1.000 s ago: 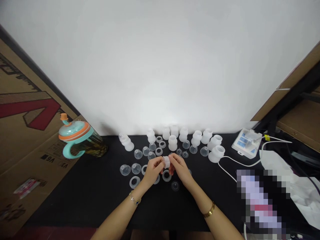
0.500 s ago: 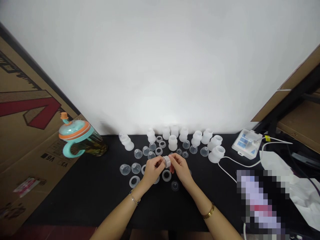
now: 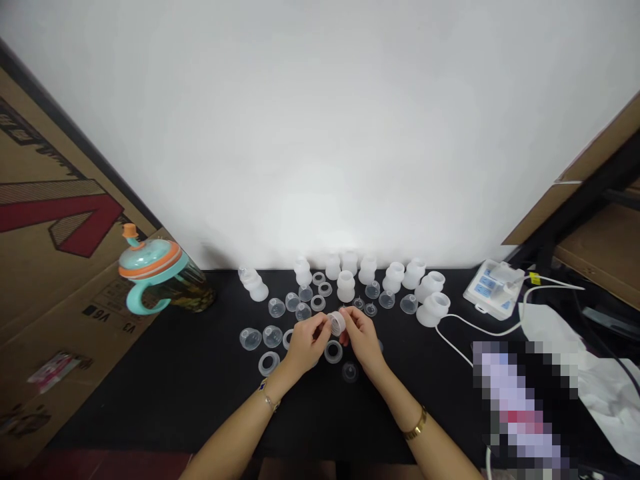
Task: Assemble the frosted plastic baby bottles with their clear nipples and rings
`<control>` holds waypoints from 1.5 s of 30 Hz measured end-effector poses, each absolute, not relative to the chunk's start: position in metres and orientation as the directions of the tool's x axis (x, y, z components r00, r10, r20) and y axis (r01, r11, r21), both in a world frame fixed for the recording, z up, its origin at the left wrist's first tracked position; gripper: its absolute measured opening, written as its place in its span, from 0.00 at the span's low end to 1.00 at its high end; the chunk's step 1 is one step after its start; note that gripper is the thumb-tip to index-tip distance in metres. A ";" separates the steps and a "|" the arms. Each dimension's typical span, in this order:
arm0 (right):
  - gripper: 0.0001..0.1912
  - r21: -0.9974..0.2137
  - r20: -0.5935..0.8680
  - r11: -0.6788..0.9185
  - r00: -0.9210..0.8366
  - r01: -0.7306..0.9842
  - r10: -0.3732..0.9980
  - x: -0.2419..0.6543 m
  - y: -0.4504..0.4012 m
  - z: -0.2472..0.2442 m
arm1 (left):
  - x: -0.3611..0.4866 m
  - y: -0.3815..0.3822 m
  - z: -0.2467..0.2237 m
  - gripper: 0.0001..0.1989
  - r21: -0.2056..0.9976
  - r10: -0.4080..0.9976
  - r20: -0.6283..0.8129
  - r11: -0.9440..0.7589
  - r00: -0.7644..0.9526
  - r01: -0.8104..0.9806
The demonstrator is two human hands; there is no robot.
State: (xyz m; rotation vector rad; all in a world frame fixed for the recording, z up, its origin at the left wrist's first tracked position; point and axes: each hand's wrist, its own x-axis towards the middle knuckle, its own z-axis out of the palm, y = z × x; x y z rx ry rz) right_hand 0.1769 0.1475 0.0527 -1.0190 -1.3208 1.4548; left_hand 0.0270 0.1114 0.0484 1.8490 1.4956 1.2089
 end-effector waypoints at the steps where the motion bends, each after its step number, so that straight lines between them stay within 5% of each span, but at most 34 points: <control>1: 0.24 -0.995 -0.013 -0.039 -0.263 -0.094 0.965 0.177 0.148 0.053 | 0.027 0.111 0.049 0.14 0.797 0.941 0.336 -0.302 0.032 0.523; 32: 0.20 -0.991 -0.059 -0.096 -0.331 -0.096 0.942 0.183 0.153 0.053 | 0.031 0.108 0.052 0.16 0.927 0.960 0.258 -0.276 0.105 0.254; 37: 0.22 -0.997 0.028 0.006 -0.289 -0.077 0.957 0.180 0.151 0.044 | 0.030 0.111 0.042 0.17 0.979 0.980 0.194 -0.196 0.040 0.055; 45: 0.19 -0.925 0.290 0.362 -0.404 0.112 0.868 0.186 0.138 0.053 | 0.030 0.112 0.047 0.17 0.949 0.969 0.248 -0.243 -0.001 0.199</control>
